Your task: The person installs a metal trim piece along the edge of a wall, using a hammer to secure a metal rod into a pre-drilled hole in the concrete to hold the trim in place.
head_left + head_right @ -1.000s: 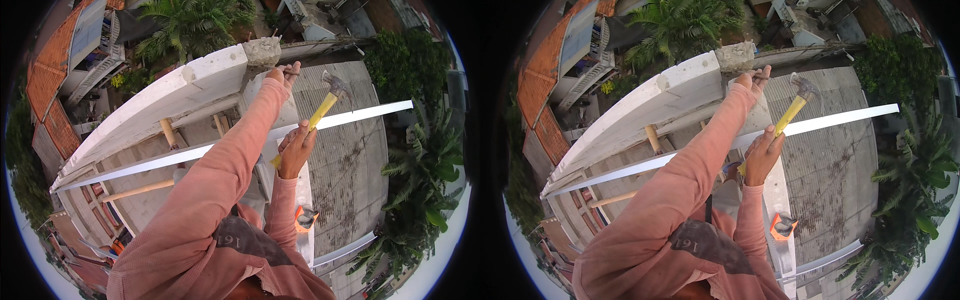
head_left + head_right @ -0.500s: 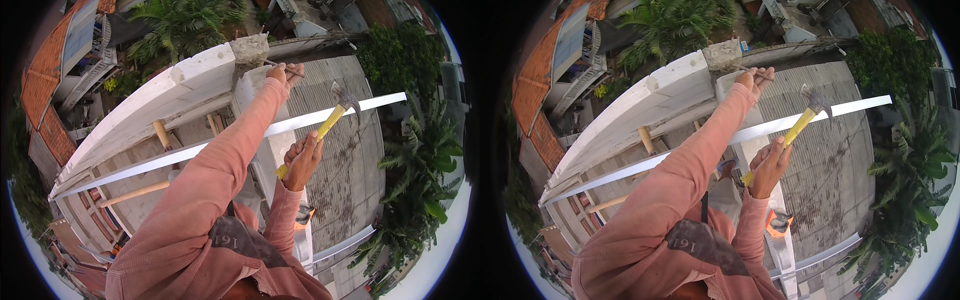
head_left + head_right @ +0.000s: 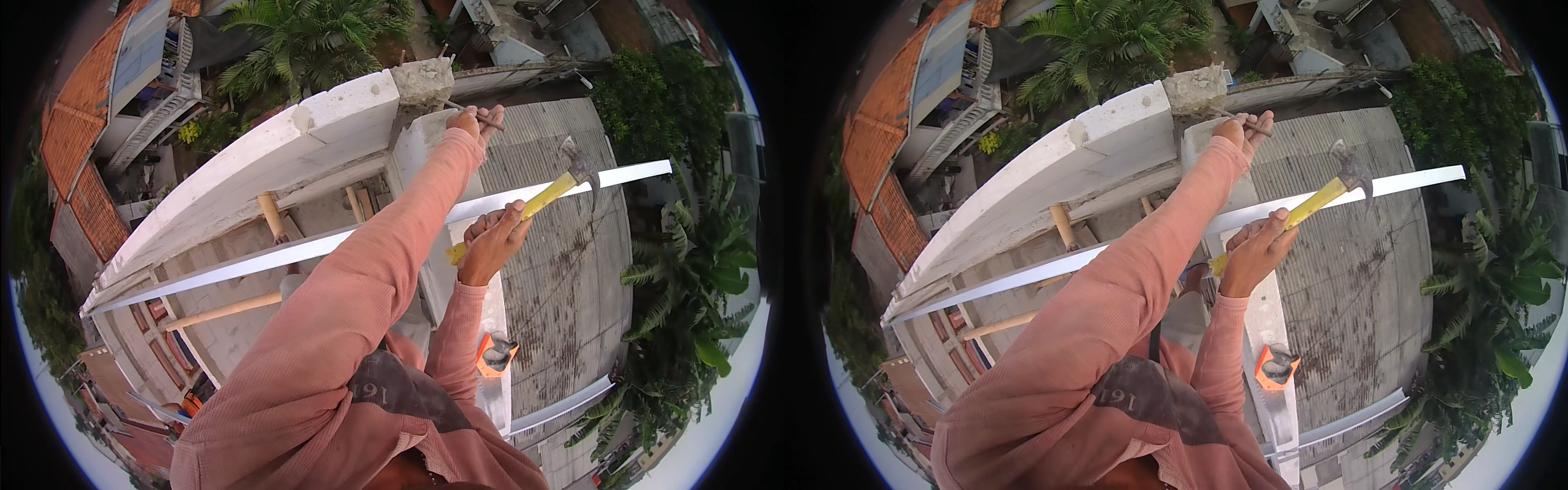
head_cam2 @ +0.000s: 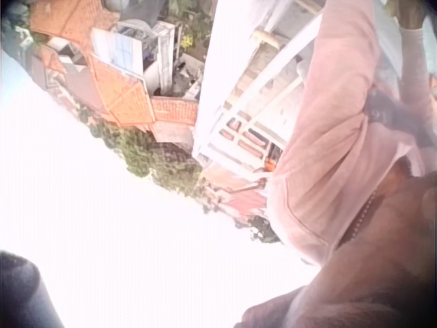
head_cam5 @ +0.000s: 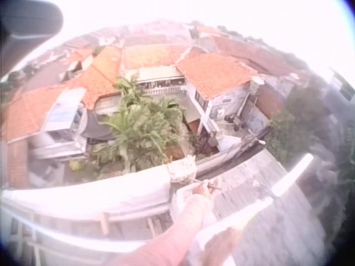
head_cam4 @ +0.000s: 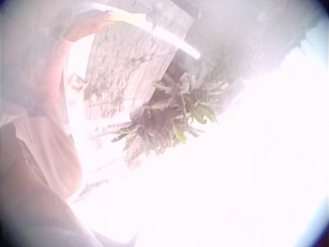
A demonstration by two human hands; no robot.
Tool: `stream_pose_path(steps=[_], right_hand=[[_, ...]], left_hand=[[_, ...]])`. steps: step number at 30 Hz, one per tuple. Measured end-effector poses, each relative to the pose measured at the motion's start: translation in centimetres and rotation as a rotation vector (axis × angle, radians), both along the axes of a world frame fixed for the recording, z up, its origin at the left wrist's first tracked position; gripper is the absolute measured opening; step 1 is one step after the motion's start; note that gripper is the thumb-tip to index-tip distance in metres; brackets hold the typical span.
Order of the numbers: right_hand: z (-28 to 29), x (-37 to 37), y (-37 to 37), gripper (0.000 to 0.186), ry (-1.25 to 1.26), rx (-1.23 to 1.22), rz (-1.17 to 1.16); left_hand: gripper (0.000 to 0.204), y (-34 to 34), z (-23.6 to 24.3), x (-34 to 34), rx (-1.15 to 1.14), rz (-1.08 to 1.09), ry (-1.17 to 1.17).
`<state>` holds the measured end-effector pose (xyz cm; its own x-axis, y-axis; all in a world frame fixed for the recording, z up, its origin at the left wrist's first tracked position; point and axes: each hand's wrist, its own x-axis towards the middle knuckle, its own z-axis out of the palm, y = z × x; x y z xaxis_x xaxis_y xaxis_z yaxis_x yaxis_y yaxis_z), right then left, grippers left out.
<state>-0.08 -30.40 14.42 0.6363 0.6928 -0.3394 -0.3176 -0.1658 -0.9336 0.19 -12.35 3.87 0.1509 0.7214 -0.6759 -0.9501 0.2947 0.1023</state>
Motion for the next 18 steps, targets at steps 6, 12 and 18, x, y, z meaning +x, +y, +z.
stream_pose_path(steps=[6, 12, 18], right_hand=[[-0.2, 0.9, -0.2, 0.032, 0.043, -0.196, 0.329], [1.4, 1.4, -1.5, 0.032, 0.008, -0.077, 0.145], [2.6, 0.5, -2.3, 0.032, 0.062, -0.12, 0.157]], left_hand=[[0.019, -0.7, -0.7, -0.3, -0.065, 0.069, -0.025], [0.014, -4.1, 4.8, -1.2, 0.08, -0.097, 0.092], [0.012, -3.8, 4.5, -3.8, 0.072, -0.112, 0.096]])
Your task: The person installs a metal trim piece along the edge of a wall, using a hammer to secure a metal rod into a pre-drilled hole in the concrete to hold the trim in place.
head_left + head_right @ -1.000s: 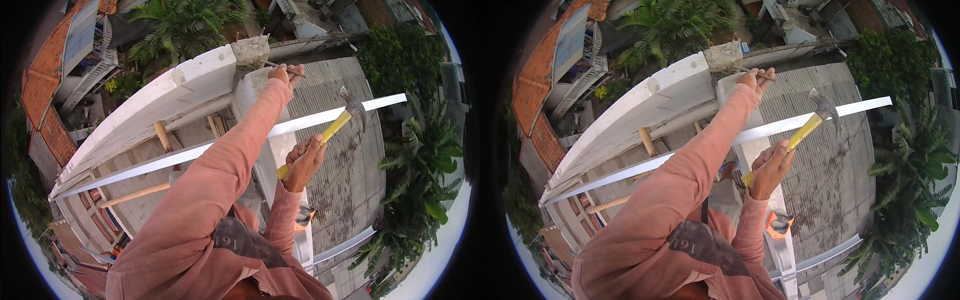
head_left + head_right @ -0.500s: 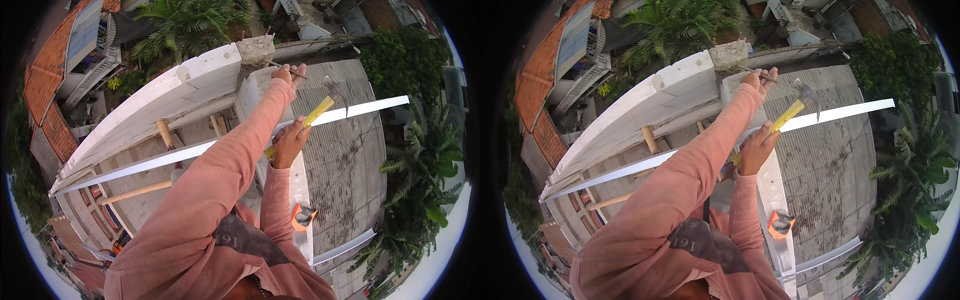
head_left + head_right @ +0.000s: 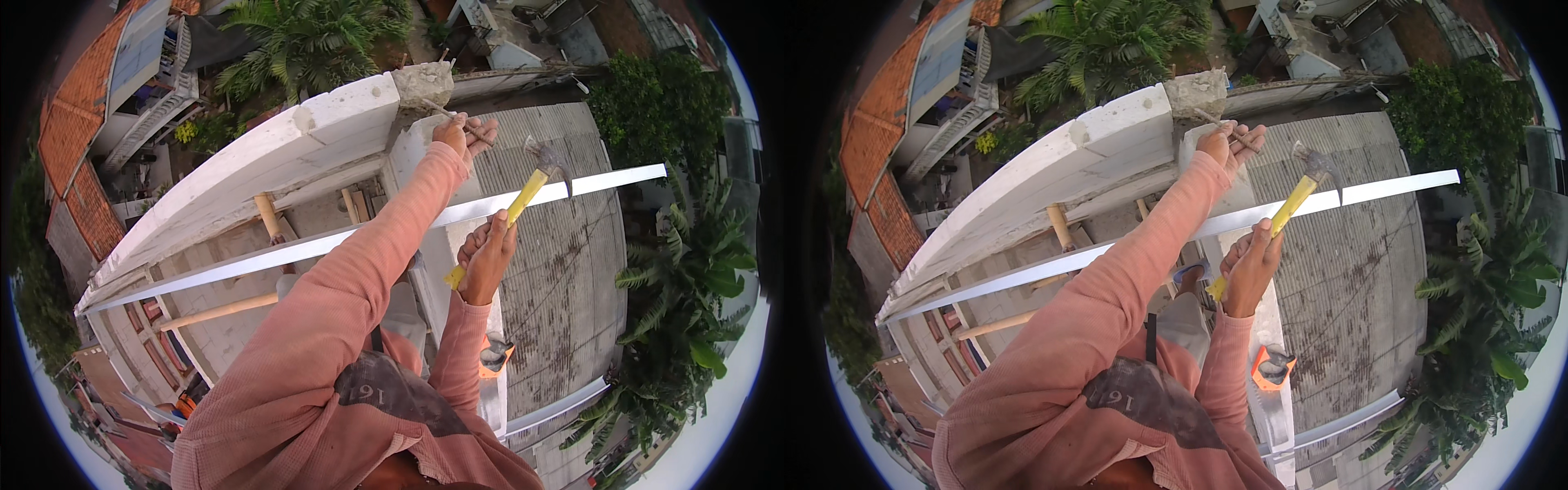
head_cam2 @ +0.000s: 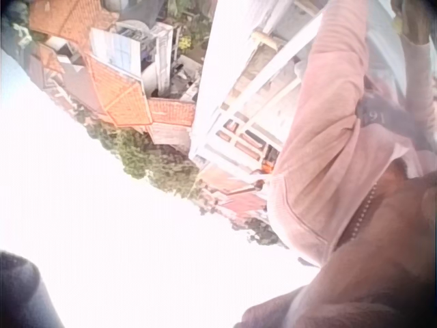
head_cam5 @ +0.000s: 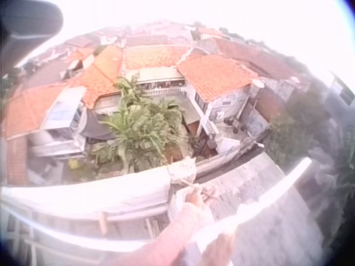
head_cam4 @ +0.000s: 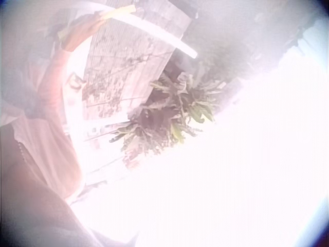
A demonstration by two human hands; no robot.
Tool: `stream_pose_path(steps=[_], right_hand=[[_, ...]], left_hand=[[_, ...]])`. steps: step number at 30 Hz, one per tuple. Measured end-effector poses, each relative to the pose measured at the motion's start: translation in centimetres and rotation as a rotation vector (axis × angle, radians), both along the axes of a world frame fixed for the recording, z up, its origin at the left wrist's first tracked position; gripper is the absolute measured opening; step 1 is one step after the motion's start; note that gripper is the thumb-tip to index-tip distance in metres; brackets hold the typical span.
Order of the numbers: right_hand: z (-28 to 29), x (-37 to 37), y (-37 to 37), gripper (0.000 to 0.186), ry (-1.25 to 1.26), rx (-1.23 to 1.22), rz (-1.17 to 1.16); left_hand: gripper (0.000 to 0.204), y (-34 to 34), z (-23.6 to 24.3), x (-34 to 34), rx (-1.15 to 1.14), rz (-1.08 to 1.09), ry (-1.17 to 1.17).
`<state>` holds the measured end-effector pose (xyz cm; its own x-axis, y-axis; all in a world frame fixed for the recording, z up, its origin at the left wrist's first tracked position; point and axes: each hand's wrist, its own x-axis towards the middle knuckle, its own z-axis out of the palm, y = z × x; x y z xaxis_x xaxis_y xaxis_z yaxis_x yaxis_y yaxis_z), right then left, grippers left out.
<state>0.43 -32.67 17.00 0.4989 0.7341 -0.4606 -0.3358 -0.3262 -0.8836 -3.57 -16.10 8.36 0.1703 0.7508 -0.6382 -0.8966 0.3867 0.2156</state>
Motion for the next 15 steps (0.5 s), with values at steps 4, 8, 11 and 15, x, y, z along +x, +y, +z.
stream_pose_path(steps=[4, 8, 11, 15], right_hand=[[0.5, -0.6, -0.3, 0.032, 0.018, -0.011, -0.012], [0.7, -0.7, -0.8, 0.033, -0.004, 0.0, 0.006], [1.5, -1.5, -0.6, 0.034, -0.031, 0.103, -0.119], [-2.7, -4.8, 0.5, 0.033, -0.117, 0.247, -0.412]], left_hand=[[0.014, 0.1, -0.9, 0.0, 0.014, 0.002, -0.02], [0.017, 0.8, -0.8, 0.1, 0.022, 0.068, -0.067], [0.018, 1.3, -0.4, 0.2, 0.015, 0.084, -0.083], [0.021, 1.4, -0.5, 1.2, 0.035, 0.095, -0.079]])
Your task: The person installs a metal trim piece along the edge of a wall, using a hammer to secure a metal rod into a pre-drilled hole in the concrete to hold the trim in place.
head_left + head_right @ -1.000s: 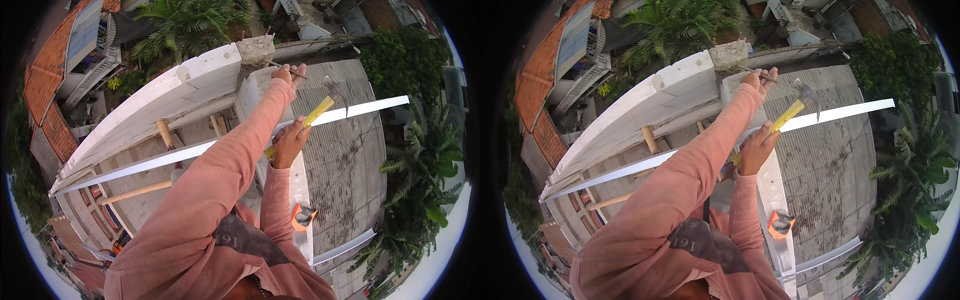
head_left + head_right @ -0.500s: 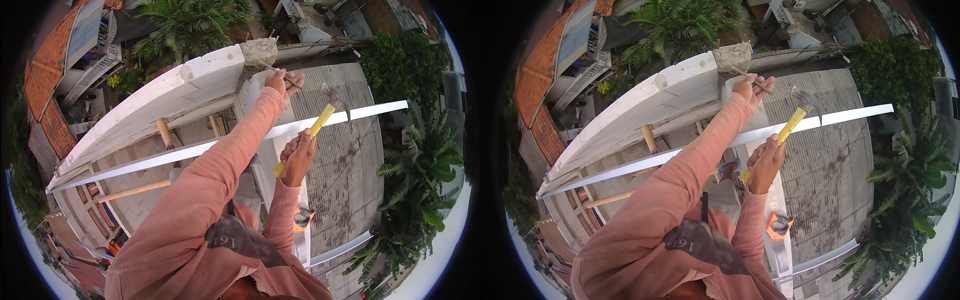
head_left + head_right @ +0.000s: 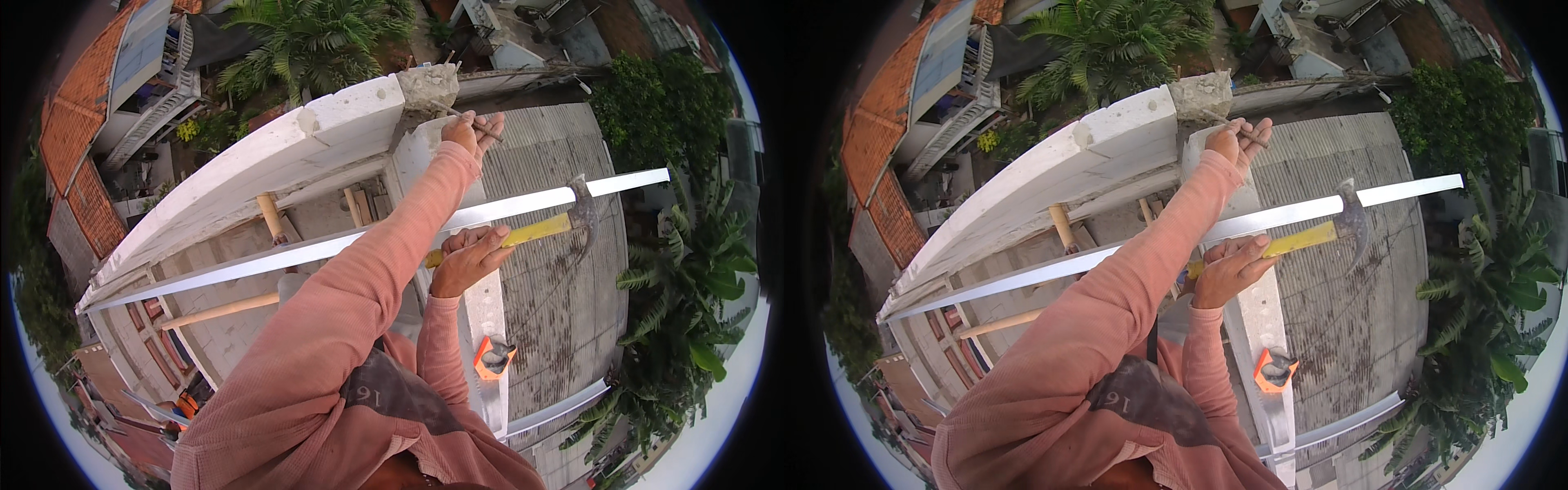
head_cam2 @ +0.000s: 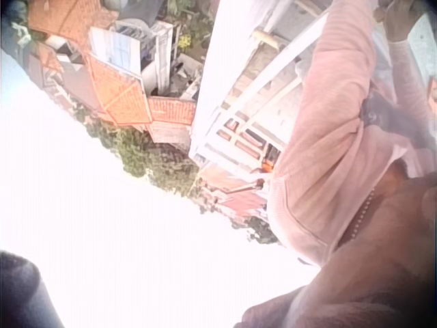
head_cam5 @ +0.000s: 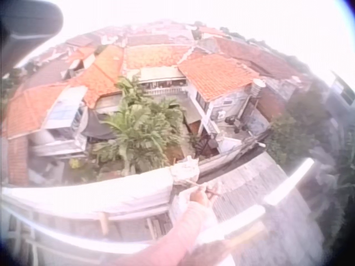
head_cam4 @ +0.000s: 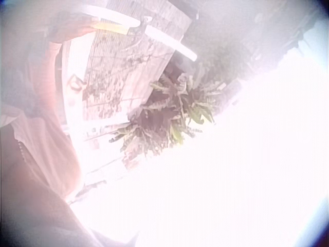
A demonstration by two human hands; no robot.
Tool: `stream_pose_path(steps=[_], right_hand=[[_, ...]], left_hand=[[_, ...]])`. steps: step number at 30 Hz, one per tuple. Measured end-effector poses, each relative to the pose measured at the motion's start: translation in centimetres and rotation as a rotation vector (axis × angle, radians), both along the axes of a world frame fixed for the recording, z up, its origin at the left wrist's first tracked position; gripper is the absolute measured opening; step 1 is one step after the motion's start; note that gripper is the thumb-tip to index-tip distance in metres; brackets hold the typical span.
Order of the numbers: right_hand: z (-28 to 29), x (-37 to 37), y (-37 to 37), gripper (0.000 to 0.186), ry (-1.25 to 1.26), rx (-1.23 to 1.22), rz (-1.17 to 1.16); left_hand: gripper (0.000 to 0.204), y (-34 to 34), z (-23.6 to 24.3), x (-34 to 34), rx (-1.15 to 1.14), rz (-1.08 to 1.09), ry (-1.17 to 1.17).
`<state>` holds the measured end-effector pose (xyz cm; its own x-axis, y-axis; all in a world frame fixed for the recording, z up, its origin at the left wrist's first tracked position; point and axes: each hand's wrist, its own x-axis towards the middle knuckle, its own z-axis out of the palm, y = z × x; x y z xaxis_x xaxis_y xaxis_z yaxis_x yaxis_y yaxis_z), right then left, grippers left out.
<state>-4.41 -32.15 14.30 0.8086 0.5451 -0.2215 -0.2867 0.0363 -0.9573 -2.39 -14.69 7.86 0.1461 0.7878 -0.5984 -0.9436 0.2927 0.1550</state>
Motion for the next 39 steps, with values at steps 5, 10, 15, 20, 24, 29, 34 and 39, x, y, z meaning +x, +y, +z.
stream_pose_path(steps=[5, 10, 15, 20, 24, 29, 34, 39], right_hand=[[1.3, 1.4, -1.1, 0.034, 0.005, -0.202, 0.38], [-1.0, 0.3, -0.1, 0.033, -0.012, -0.021, 0.106], [-0.9, 1.0, -1.5, 0.03, -0.016, -0.188, 0.388], [-2.1, -0.7, -0.6, 0.031, -0.113, -0.072, 0.205], [-0.2, 1.5, -1.0, 0.031, 0.01, -0.189, 0.424], [-2.9, 0.3, 0.6, 0.03, -0.445, -0.122, 0.321], [-0.1, 1.7, 0.2, 0.029, -0.023, -0.142, 0.385], [-2.2, 1.5, 0.2, 0.026, -0.151, -0.151, 0.348]], left_hand=[[0.022, 0.0, -1.4, -1.1, -0.007, 0.061, -0.032], [0.022, 0.2, -0.6, -0.2, -0.034, 0.034, -0.055], [0.021, -1.0, -1.7, -1.0, -0.043, 0.048, 0.041], [0.021, -0.9, -1.8, -0.2, -0.026, 0.023, 0.045], [0.02, 0.3, -2.5, -0.6, -0.085, 0.082, -0.03], [0.019, 1.4, -1.6, 0.4, -0.093, 0.112, -0.089], [0.018, 2.0, -2.3, -0.2, -0.101, 0.111, -0.11], [0.019, 1.1, -2.5, -0.4, -0.123, 0.05, -0.097]])
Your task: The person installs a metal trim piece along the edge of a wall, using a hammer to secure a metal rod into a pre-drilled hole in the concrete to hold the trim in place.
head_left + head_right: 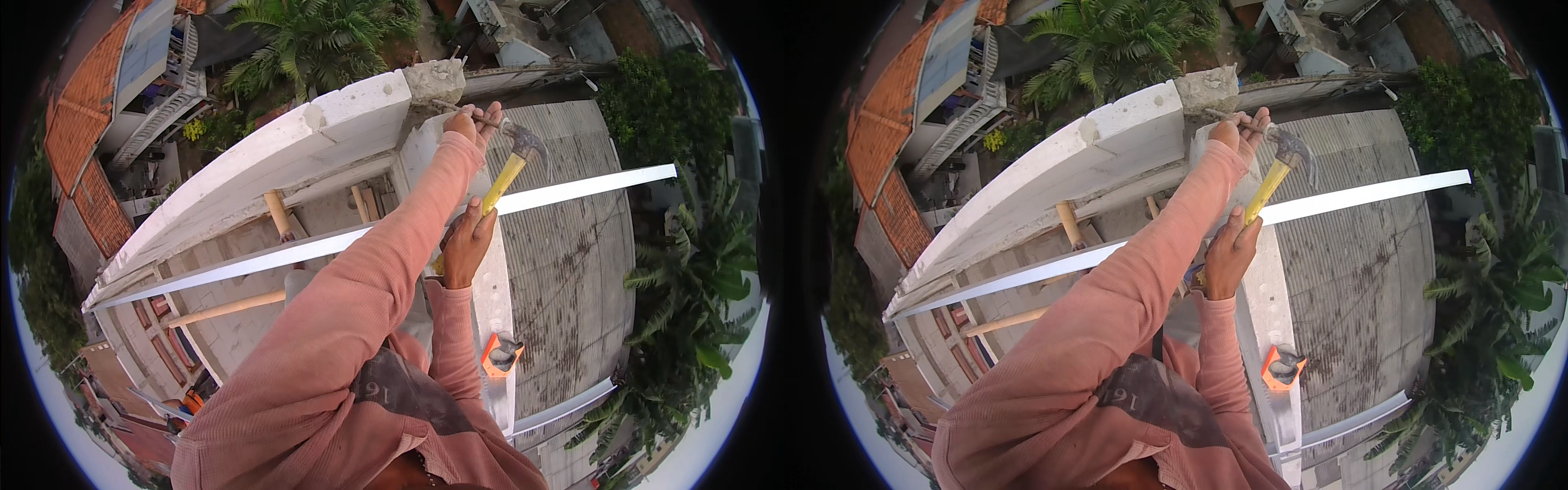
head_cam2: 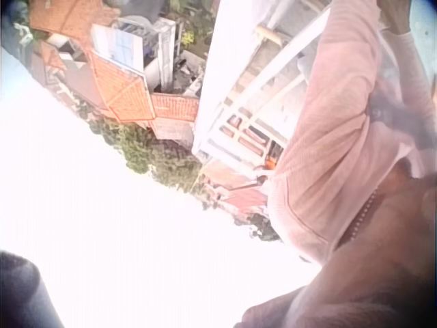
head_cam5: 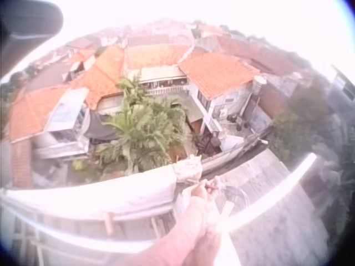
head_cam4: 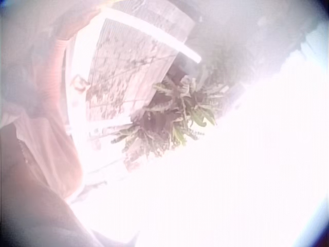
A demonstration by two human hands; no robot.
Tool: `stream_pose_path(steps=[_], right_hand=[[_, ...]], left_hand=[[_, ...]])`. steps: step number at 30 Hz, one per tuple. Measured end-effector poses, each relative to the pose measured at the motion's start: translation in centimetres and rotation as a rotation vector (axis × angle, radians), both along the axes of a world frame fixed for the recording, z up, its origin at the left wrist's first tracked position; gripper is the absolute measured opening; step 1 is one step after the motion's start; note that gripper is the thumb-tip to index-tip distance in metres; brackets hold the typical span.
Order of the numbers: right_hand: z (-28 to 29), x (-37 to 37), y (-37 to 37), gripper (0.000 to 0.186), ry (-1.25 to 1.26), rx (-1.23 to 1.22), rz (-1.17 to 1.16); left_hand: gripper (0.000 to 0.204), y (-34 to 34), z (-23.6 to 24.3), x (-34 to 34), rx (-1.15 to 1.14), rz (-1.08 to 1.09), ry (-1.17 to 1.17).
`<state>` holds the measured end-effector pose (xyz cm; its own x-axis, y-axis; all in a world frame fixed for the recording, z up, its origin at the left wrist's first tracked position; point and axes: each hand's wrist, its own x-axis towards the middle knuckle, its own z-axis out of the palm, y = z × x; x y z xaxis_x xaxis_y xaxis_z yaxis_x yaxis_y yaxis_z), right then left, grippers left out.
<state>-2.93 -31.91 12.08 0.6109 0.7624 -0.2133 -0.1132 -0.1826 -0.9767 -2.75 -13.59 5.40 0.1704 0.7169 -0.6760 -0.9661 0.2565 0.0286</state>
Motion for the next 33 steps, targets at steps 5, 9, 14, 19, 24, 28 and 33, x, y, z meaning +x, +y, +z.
stream_pose_path(steps=[5, 9, 14, 19, 24, 28, 33], right_hand=[[3.0, -0.5, -0.3, 0.027, 0.134, 0.087, -0.203], [-0.4, 0.6, -0.7, 0.03, -0.002, -0.142, 0.169], [4.0, 1.2, 0.6, 0.032, 0.096, 0.134, -0.24], [0.8, 1.9, -0.5, 0.03, -0.065, -0.124, 0.195], [5.0, 2.5, 1.0, 0.03, 0.079, 0.002, -0.043], [1.7, 1.0, 2.4, 0.032, -0.075, 0.058, -0.059], [3.3, 2.5, 1.3, 0.034, 0.033, -0.134, 0.152]], left_hand=[[0.021, -0.3, -0.2, -0.2, 0.056, -0.007, 0.001], [0.02, 0.1, 0.3, -0.3, 0.047, 0.017, 0.002], [0.017, 0.9, 0.2, 0.0, 0.05, 0.039, -0.047], [0.018, 1.3, 0.0, 0.2, -0.045, 0.109, -0.05], [0.018, 2.3, 1.1, 0.7, -0.065, 0.14, -0.043], [0.019, 2.6, 0.7, 0.7, 0.012, 0.091, -0.047], [0.02, 4.2, 1.9, 0.0, -0.069, 0.155, -0.098]])
